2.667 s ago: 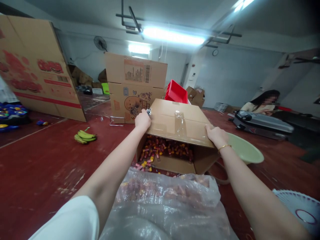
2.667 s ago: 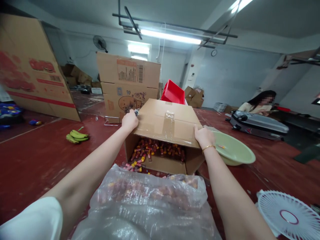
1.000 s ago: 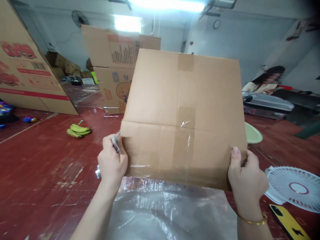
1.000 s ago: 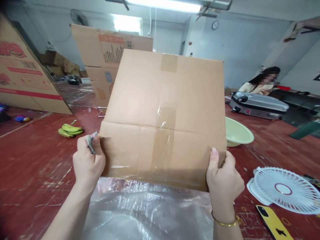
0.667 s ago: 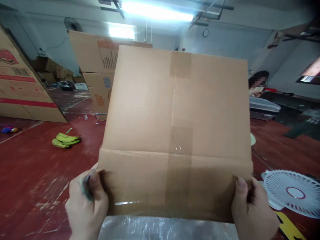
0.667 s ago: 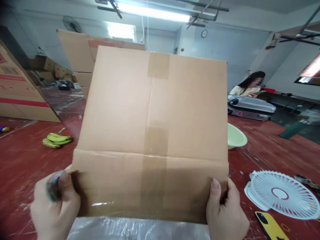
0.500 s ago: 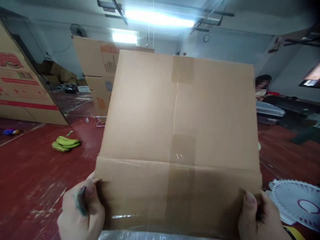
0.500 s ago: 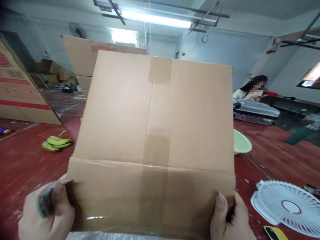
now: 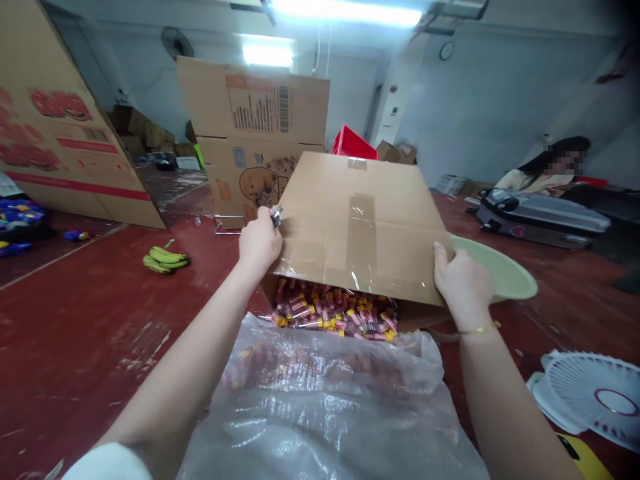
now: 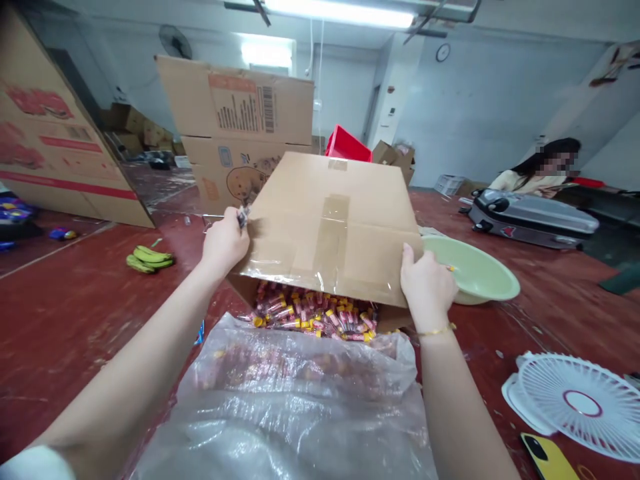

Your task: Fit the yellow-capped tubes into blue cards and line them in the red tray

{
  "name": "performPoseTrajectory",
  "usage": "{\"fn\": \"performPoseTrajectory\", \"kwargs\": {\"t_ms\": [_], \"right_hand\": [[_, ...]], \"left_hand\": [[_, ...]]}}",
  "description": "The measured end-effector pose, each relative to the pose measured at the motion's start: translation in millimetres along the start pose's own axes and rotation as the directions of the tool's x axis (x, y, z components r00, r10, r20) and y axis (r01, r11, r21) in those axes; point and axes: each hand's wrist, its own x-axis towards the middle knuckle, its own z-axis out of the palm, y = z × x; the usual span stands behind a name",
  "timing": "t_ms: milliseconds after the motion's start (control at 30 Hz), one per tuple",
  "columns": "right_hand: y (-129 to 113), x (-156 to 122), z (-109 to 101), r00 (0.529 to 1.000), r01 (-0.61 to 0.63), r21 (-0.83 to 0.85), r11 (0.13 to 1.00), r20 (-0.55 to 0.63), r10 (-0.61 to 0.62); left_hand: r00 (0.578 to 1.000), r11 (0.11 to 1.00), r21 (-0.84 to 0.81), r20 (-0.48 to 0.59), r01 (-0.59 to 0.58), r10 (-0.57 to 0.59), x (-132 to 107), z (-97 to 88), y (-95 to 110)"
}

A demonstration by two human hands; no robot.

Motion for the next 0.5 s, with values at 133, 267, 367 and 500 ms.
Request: {"fn": "performPoseTrajectory", "kwargs": {"t_ms": [133, 267, 367, 500], "right_hand": [[-20, 36, 13, 0.999, 0.039, 0.037, 0.999, 0.021, -0.039], [-32, 60, 19, 0.997, 0.074, 0.079, 0.994, 0.027, -0.076], [-30, 60, 11, 0.994, 0.105, 0.111, 0.988, 0.000, -0.106], [-22, 6, 9, 0.893, 0.432, 0.218, 0.875, -0.239, -0.381]], "left_hand": [[1.000, 0.985, -0.172, 0.002, 0.017, -0.017, 34, 18.2, 4], [0.997, 0.946, -0.317, -0.010, 0.073, -0.080, 68, 40.8, 3], [0.992, 0.877, -0.473, -0.044, 0.083, -0.118, 81, 38.5, 3], [0.986, 0.697, -0.715, -0.148, -0.052, -0.078, 52, 12.0, 11]]}}
